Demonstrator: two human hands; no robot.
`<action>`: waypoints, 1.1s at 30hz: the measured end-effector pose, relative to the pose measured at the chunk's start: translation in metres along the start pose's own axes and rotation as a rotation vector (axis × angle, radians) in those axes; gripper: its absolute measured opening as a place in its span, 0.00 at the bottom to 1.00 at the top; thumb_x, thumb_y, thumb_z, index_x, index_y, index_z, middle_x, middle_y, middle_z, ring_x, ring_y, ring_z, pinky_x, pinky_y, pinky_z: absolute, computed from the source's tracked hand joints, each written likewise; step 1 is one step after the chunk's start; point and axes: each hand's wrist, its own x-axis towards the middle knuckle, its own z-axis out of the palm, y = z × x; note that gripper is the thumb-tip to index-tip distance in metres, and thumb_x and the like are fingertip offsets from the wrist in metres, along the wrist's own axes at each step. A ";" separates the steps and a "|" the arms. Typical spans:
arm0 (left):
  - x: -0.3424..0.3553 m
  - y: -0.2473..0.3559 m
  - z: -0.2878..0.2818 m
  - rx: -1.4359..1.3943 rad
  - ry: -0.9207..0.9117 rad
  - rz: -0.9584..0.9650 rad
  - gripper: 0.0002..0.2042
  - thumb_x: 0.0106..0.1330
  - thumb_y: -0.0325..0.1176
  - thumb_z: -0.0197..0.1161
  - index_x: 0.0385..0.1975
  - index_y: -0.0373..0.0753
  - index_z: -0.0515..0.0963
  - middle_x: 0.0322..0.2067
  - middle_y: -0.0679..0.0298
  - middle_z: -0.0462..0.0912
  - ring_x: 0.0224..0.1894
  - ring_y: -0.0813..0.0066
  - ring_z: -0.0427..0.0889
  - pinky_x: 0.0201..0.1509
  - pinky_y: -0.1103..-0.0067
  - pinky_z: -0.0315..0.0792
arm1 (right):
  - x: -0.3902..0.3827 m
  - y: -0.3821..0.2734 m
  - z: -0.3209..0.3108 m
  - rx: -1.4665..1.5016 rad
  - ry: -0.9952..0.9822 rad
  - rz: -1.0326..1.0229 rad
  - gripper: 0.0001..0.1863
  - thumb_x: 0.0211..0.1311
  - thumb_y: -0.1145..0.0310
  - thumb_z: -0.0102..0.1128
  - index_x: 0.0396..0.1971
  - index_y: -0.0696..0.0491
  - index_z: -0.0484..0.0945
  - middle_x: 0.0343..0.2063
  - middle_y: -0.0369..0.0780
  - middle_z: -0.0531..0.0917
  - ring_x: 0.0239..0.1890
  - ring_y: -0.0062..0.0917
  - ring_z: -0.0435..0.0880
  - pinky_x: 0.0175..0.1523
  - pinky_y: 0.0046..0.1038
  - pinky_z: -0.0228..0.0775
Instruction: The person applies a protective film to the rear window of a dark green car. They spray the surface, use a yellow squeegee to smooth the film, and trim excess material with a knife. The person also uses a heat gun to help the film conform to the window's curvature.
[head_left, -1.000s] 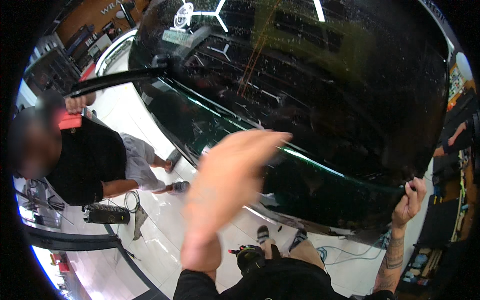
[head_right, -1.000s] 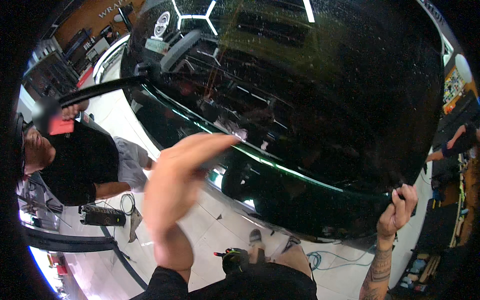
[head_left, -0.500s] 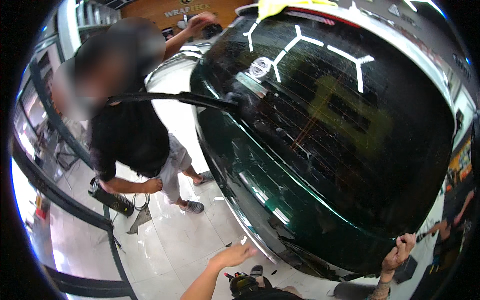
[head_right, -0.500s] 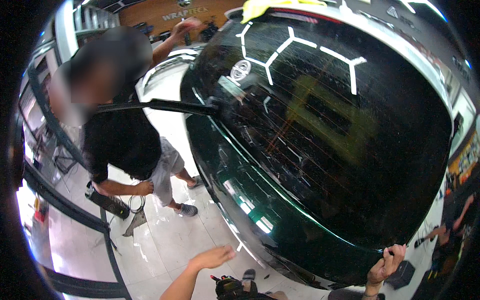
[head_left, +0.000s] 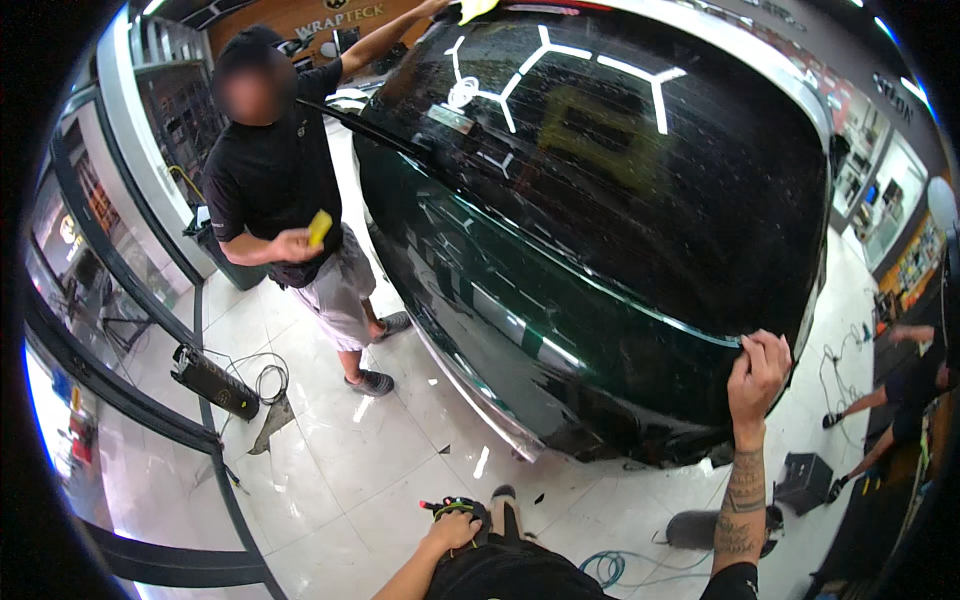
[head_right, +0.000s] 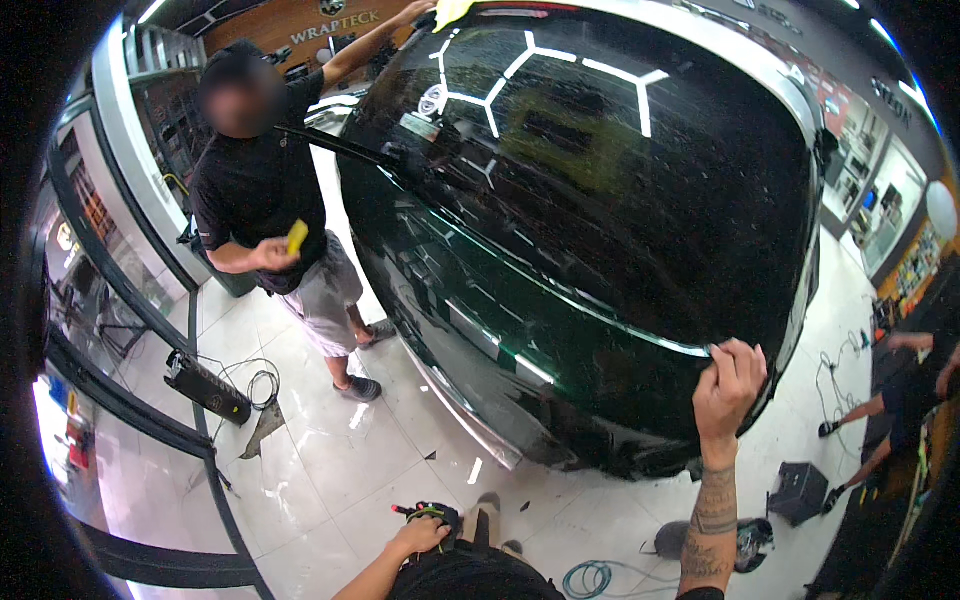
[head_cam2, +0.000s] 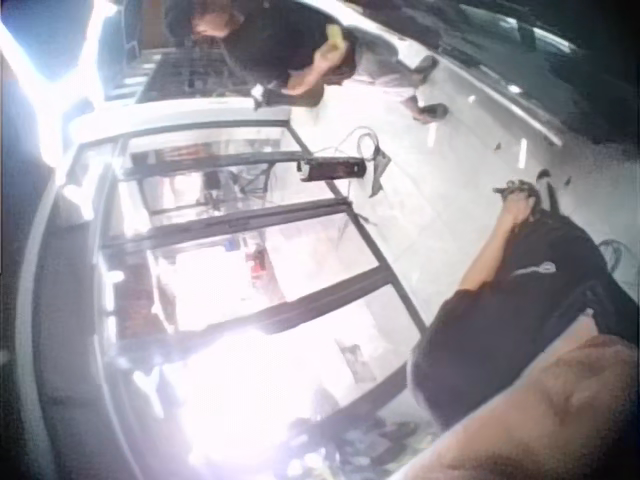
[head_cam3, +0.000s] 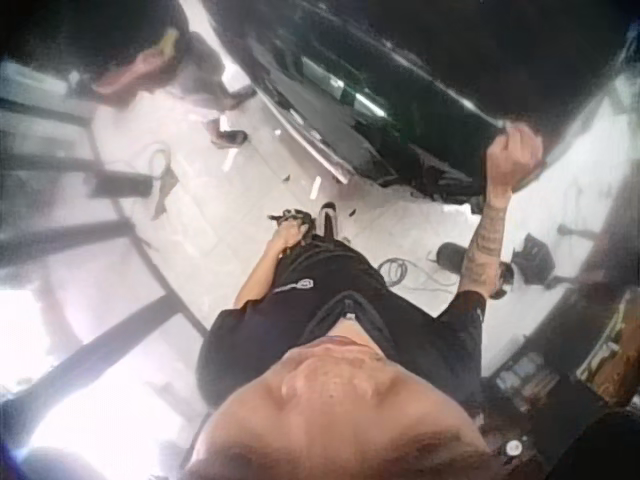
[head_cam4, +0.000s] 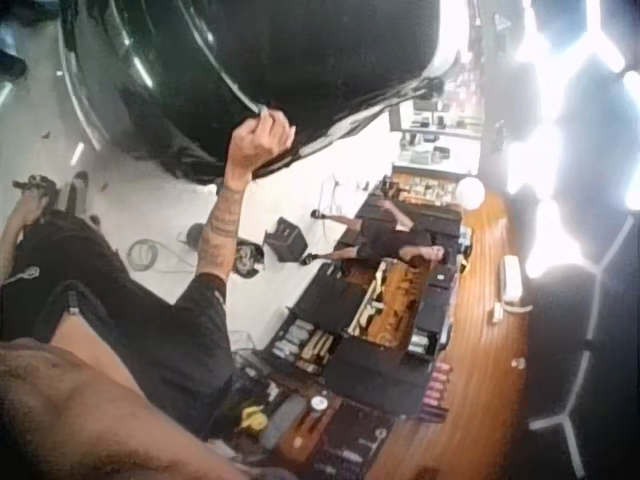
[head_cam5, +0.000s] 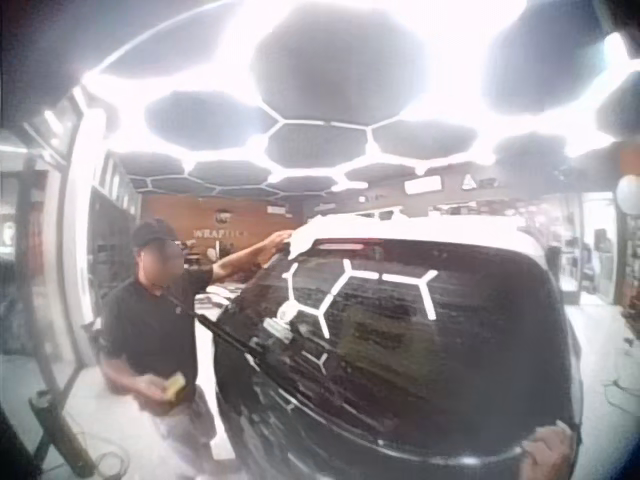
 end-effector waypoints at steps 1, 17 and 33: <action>-0.010 0.005 -0.004 0.039 0.039 0.009 0.31 0.76 0.55 0.41 0.55 0.31 0.77 0.56 0.40 0.79 0.60 0.39 0.76 0.67 0.56 0.67 | 0.000 -0.008 -0.004 0.041 -0.015 0.006 0.10 0.55 0.81 0.58 0.36 0.58 0.83 0.38 0.43 0.81 0.47 0.39 0.80 0.66 0.48 0.64; 0.018 0.203 -0.417 0.060 0.867 1.168 0.13 0.59 0.21 0.66 0.45 0.36 0.81 0.44 0.55 0.82 0.48 0.53 0.81 0.51 0.67 0.75 | 0.081 -0.189 0.109 0.109 -0.190 -0.053 0.20 0.50 0.77 0.66 0.46 0.60 0.81 0.44 0.43 0.77 0.50 0.37 0.76 0.61 0.43 0.66; 0.080 0.226 -0.533 0.475 0.607 1.381 0.09 0.60 0.25 0.66 0.39 0.41 0.81 0.36 0.65 0.76 0.40 0.67 0.74 0.52 0.67 0.63 | 0.125 -0.220 0.120 0.020 -0.515 0.070 0.04 0.54 0.72 0.56 0.29 0.56 0.76 0.30 0.40 0.71 0.36 0.32 0.71 0.45 0.35 0.61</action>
